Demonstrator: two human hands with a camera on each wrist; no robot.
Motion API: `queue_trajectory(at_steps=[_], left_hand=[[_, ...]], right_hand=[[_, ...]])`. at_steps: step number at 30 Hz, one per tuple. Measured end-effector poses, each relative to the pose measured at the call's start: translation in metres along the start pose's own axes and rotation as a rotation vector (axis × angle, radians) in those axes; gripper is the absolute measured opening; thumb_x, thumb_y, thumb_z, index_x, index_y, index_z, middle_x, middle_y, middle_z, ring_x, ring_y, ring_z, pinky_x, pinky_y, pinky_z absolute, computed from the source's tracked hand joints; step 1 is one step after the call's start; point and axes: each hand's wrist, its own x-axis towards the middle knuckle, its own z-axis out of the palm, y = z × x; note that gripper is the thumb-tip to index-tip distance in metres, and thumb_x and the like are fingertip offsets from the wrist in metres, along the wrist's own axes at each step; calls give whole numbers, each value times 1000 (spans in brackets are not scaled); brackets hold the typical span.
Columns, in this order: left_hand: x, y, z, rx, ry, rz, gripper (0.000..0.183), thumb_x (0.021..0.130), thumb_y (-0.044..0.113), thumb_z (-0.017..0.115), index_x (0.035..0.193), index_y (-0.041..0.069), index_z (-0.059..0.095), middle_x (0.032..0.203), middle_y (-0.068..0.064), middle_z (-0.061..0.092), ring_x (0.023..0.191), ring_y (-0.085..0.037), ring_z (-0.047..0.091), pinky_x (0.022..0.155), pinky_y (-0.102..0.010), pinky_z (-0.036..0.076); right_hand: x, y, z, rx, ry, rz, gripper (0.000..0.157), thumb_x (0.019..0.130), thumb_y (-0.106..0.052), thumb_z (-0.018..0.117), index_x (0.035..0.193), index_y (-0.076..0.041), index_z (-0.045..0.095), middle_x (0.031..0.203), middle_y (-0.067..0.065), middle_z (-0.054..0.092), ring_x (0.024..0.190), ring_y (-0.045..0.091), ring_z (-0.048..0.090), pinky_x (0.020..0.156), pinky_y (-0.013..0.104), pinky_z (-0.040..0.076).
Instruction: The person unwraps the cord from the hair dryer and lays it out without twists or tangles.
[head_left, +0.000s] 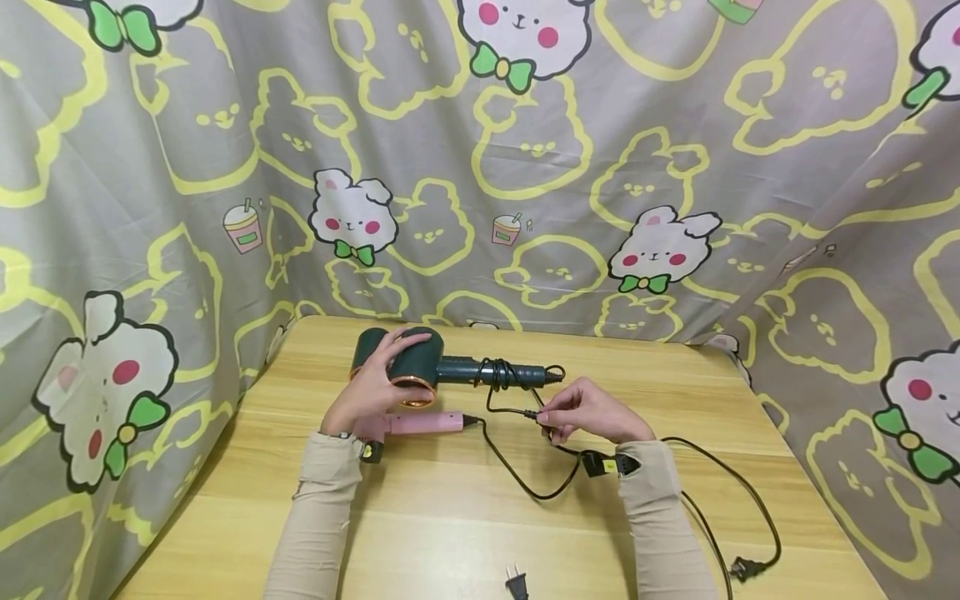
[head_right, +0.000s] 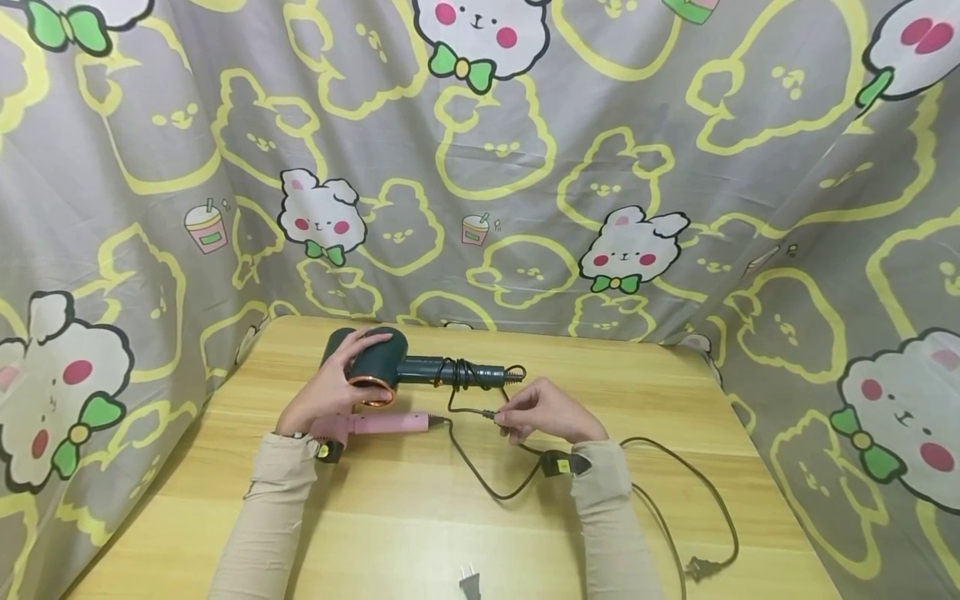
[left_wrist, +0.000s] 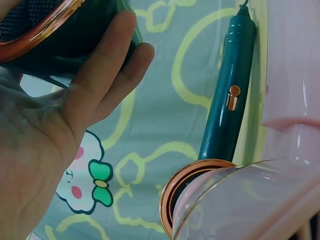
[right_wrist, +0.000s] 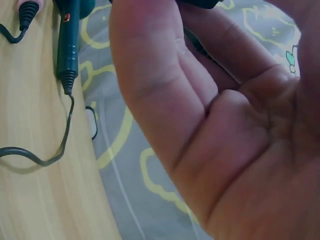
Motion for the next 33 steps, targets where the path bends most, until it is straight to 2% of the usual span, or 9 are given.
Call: queue_trajectory(at_steps=[3, 7, 10, 15, 23, 29, 33], left_hand=[[0, 0, 0, -3, 2, 0, 94, 72, 34, 96, 152, 43, 48, 172, -7, 18, 149, -51, 31, 110, -73, 37], [0, 0, -1, -7, 0, -3, 94, 72, 34, 96, 152, 43, 47, 172, -5, 18, 149, -51, 30, 110, -73, 37], [1, 0, -1, -6, -1, -3, 93, 73, 34, 96, 152, 44, 47, 172, -4, 18, 148, -50, 31, 109, -73, 38], [2, -1, -1, -6, -7, -4, 92, 74, 33, 95, 152, 42, 47, 172, -5, 18, 148, -50, 32, 108, -73, 38], [0, -1, 0, -6, -7, -5, 93, 73, 33, 96, 152, 42, 48, 173, -5, 17, 149, -51, 30, 110, -72, 38], [0, 0, 0, -30, -21, -17, 93, 73, 33, 96, 152, 42, 48, 173, -5, 14, 151, -51, 28, 111, -72, 37], [0, 1, 1, -26, -26, -20, 92, 73, 34, 96, 151, 43, 48, 174, -6, 14, 151, -51, 25, 112, -72, 36]], right_hand=[[2, 4, -2, 5, -1, 8, 25, 98, -23, 73, 99, 0, 80, 90, 25, 77, 67, 18, 73, 73, 50, 63], [3, 10, -4, 14, 7, 22, 24, 98, -24, 73, 100, -1, 81, 88, 14, 78, 67, 12, 70, 71, 39, 63], [5, 14, -6, 24, 11, 24, 24, 98, -22, 72, 103, 0, 80, 91, 21, 77, 68, 12, 70, 70, 34, 63], [7, 19, -9, 30, 40, 59, 30, 98, -23, 72, 109, 4, 78, 101, 33, 74, 71, 16, 70, 72, 34, 62], [12, 32, -13, 22, 105, 114, 44, 99, -24, 71, 123, 13, 69, 107, 30, 73, 77, 18, 72, 81, 42, 63], [14, 39, -15, 63, 152, 133, 42, 99, -23, 71, 124, 11, 69, 110, 28, 73, 77, 15, 71, 81, 39, 63], [14, 40, -16, 116, 200, 139, 41, 98, -18, 72, 123, 14, 67, 108, 21, 76, 73, 11, 69, 78, 33, 62]])
